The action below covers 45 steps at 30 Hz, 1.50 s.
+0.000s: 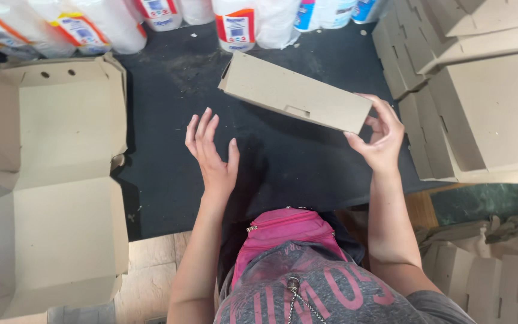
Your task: The person folds cardboard boxes by hand on a black table, pressing down the sides and securing the tabs for several boxes.
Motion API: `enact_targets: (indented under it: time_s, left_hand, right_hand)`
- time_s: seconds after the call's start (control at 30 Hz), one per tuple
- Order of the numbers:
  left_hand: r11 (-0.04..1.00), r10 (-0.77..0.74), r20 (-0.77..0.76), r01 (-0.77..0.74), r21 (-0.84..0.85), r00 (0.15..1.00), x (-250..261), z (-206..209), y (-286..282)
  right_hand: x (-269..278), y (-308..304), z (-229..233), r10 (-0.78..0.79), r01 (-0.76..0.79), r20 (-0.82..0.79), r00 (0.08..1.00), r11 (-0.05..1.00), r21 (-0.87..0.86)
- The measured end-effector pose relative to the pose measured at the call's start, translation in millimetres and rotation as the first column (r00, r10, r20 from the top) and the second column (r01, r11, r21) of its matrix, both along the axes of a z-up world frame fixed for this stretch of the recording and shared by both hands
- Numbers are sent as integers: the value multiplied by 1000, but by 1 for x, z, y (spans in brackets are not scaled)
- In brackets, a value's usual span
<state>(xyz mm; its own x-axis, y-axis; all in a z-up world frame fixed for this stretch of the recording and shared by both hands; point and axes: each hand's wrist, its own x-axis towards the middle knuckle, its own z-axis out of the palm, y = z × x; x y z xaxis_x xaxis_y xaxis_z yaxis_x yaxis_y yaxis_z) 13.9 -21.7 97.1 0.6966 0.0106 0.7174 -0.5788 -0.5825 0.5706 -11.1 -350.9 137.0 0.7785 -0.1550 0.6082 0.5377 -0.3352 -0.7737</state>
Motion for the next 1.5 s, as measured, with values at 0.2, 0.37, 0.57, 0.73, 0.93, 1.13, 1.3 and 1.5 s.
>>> enact_targets:
  time_s: [0.2, 0.37, 0.57, 0.73, 0.93, 1.13, 1.3, 1.5]
  left_hand:
    - [971, 92, 98, -111, 210, 991, -30, 18, 6]
    - [918, 115, 79, -136, 373, 990, -27, 27, -10]
    - [916, 66, 87, -95, 391, 994, -15, 34, -29]
    - [903, 67, 81, -95, 419, 994, -4, 39, -38]
    - [921, 51, 21, -55, 387, 998, 3, 50, -42]
    - [937, 7, -46, 10, 348, 999, -6, 59, -38]
    - [947, -117, -57, 128, 293, 992, -10, 78, -22]
    - [958, -263, -167, 278, 74, 950, 13, 82, 31]
  right_hand:
    - [56, 19, -8, 263, -271, -109, 959, 960, -72]
    - [69, 19, -2, 307, -319, -195, 932, 947, -36]
    - [78, 6, -4, 361, -376, -227, 905, 926, -27]
    - [73, 8, 2, 384, -400, -236, 893, 916, -25]
    - [47, 42, 16, 60, -23, 117, 991, 953, -302]
    - [40, 55, -2, 25, 76, 270, 962, 931, -357]
    - [40, 72, 27, 14, 45, 147, 989, 919, -392]
    - [35, 70, 25, 166, -179, -67, 984, 922, -344]
